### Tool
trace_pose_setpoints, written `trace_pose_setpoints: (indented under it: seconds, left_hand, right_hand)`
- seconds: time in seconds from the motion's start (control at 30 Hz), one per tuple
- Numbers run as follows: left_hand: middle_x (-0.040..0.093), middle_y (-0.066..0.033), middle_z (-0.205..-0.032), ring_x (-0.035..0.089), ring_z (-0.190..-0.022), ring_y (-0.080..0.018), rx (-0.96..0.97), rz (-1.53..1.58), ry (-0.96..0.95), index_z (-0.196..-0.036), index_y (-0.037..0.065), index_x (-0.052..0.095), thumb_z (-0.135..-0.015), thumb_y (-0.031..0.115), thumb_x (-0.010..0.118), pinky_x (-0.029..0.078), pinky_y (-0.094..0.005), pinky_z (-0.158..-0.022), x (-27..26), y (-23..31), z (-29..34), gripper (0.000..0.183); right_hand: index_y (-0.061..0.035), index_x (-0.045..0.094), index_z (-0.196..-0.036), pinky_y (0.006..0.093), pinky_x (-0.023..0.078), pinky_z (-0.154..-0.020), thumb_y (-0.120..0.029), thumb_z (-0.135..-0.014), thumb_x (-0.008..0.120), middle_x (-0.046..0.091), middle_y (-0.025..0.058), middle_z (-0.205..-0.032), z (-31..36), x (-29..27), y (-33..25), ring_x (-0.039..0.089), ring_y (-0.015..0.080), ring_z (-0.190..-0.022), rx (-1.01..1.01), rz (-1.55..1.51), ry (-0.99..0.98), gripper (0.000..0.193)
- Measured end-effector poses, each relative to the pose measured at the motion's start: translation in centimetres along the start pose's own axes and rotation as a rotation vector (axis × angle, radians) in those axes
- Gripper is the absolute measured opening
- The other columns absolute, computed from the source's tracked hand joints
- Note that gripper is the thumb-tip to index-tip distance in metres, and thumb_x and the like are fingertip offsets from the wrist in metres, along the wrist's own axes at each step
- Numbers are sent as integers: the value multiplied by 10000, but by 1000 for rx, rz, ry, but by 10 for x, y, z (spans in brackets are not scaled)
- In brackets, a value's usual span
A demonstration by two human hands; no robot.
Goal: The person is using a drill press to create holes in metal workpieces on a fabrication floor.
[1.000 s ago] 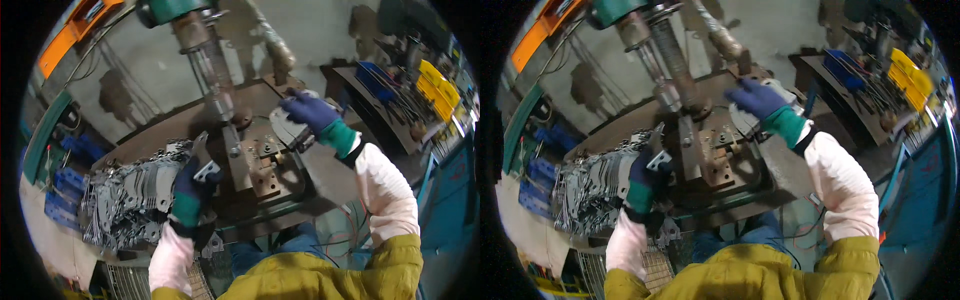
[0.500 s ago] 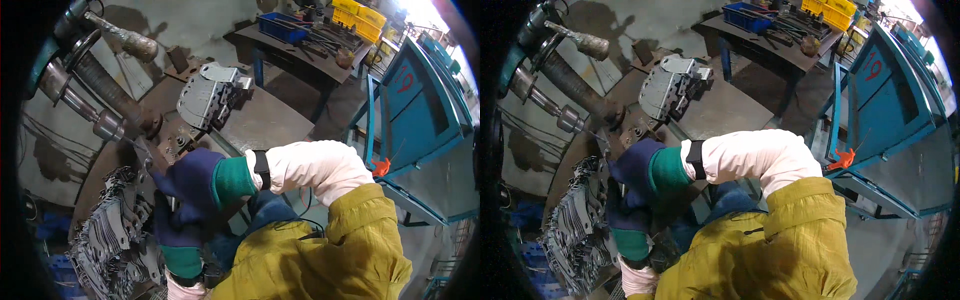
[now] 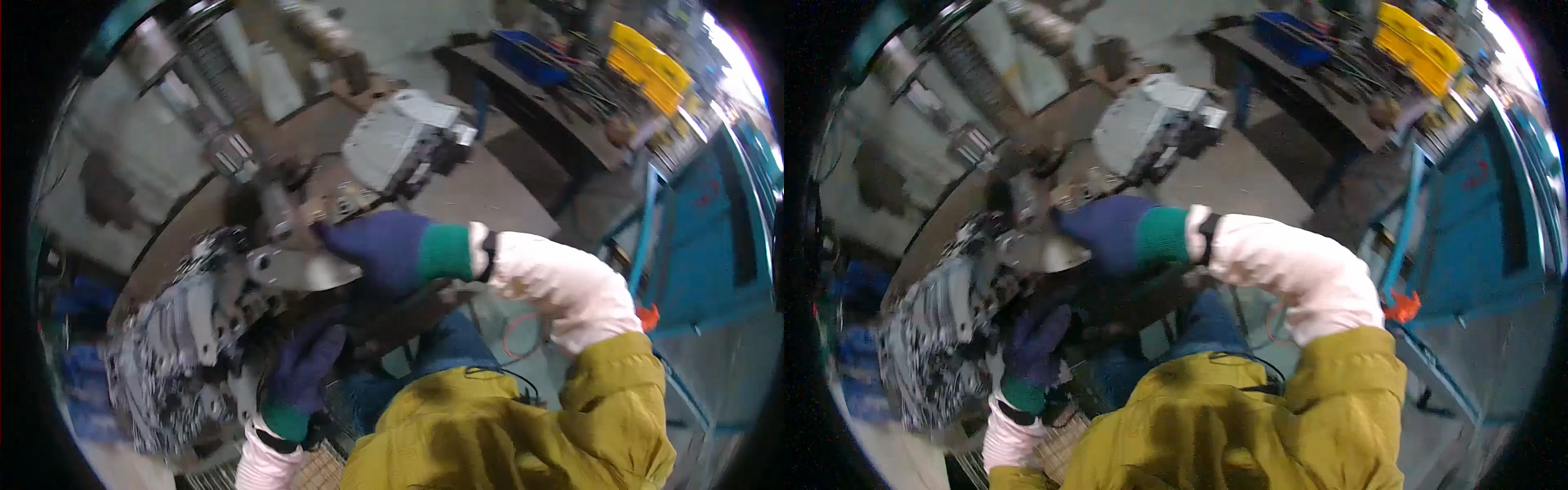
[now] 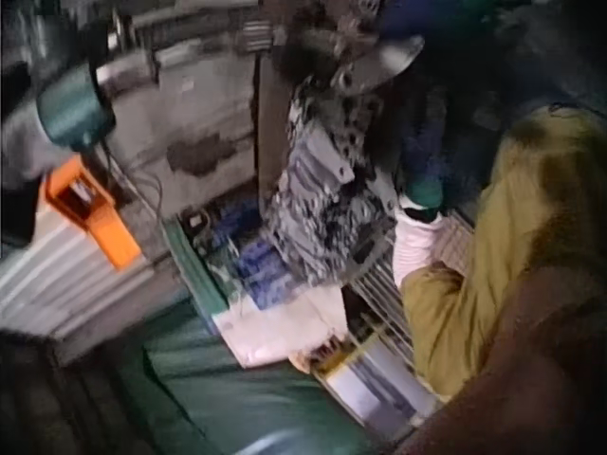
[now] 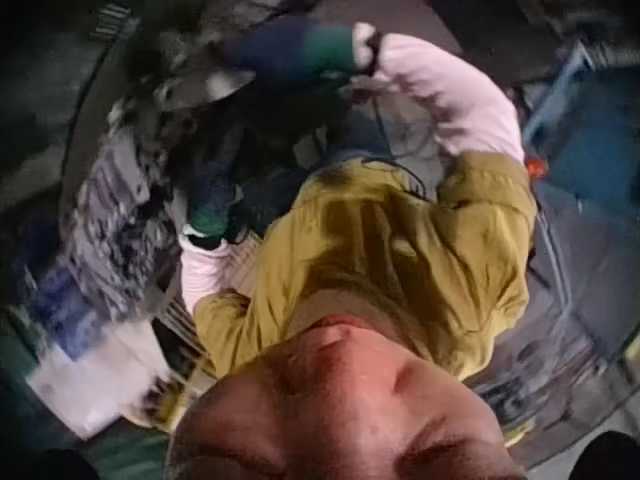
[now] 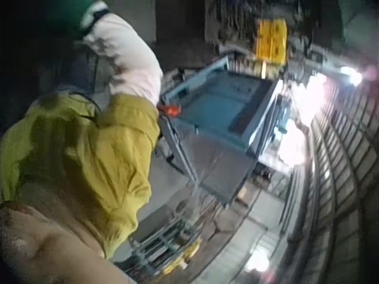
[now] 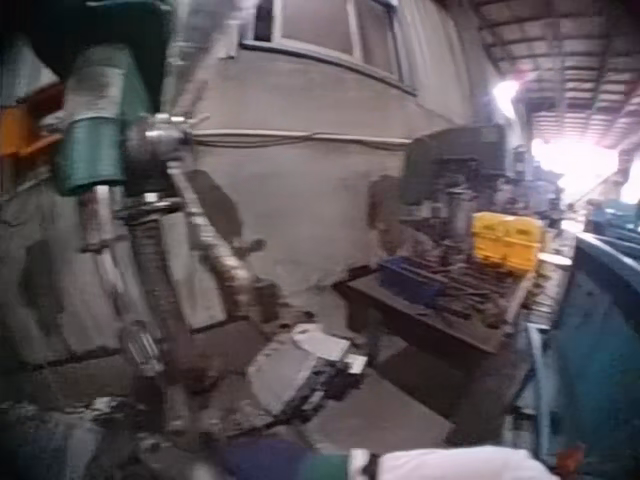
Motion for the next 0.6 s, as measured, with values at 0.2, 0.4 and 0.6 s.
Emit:
trace_pose_setpoints:
  seconds: [0.2,0.4,0.6]
  left_hand:
    - [481,-222,-1463,499,-1325,-387,53,-390,235,-1502,61,414,-763,194,790,482,-472,-1037,-80,31,-61,840]
    - [408,-219,-1487,498,-1267,-414,-230,-899,-82,-1580,142,248,-709,292,756,490,-520,-996,-81,-20,-87,1019]
    - [491,-160,-1354,575,-1103,-387,-179,-858,16,-1366,169,481,-741,226,696,520,-519,-893,-73,-43,-117,663]
  right_hand:
    - [-67,216,-1583,481,532,-866,-374,-826,759,682,258,-1115,-6,9,30,669,454,-998,147,-152,2,980]
    - [-152,124,-1617,455,530,-946,-398,-842,743,664,260,-1225,-27,2,22,663,458,-1057,169,-193,-81,1021]
    - [-196,174,-1613,451,507,-992,-408,-856,755,630,223,-1322,-30,0,48,640,434,-1138,205,-149,-77,977]
Point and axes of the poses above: each hand's wrist, its own z-axis away from the middle knuckle, its own x-axis out of the palm, y = z × x, the point moved 3 cm from there along -z, towards the middle knuckle
